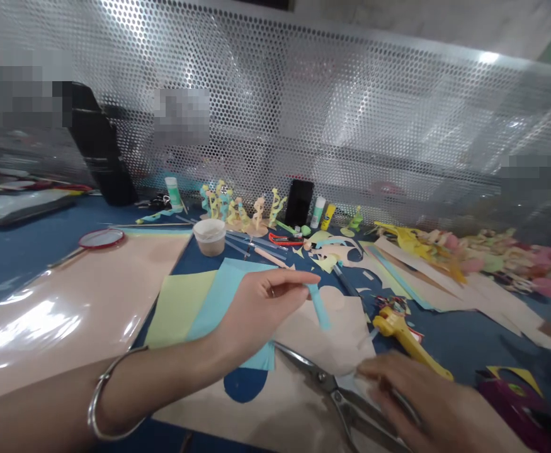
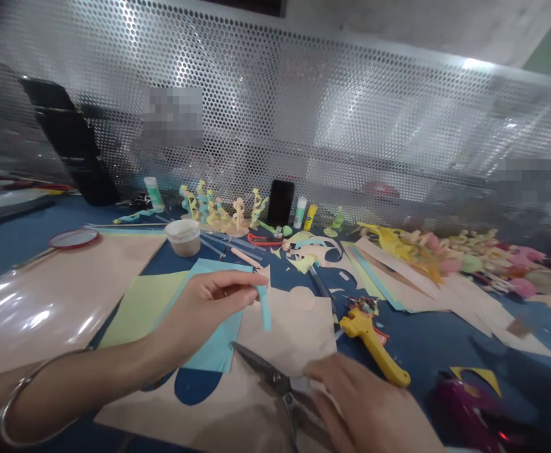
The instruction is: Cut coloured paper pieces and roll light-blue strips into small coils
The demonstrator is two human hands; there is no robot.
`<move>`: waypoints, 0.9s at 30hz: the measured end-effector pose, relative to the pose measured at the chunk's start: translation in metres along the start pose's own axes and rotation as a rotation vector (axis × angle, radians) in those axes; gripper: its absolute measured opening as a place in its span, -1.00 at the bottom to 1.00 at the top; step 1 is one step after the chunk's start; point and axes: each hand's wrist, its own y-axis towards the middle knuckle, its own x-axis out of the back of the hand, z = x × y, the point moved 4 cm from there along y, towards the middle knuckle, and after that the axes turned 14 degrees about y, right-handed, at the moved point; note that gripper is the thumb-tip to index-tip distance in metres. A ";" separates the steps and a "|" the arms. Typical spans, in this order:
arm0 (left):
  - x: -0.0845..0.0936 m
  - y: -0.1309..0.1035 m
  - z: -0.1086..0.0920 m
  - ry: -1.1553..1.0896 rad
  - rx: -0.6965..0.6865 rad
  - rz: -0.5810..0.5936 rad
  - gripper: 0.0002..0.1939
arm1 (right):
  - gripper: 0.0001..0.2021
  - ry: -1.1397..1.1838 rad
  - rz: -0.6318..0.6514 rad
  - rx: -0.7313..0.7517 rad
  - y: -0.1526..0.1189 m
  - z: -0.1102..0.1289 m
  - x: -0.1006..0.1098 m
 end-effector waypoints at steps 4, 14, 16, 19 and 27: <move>-0.017 0.000 -0.001 -0.052 -0.019 0.123 -0.84 | -0.89 0.229 -0.246 -0.131 0.027 0.011 0.017; -0.040 0.010 0.014 -0.218 0.143 0.228 -0.76 | -0.86 0.942 -0.253 -0.375 0.045 -0.019 -0.015; -0.042 0.009 0.020 -0.221 0.182 0.250 -0.76 | -0.87 0.948 -0.269 -0.416 0.044 -0.022 -0.016; -0.045 0.008 0.027 -0.236 0.228 0.256 -0.80 | -0.90 0.996 -0.246 -0.468 0.043 -0.025 -0.022; -0.050 0.005 0.036 -0.261 0.255 0.247 -0.87 | -0.85 1.085 -0.245 -0.548 0.040 -0.028 -0.033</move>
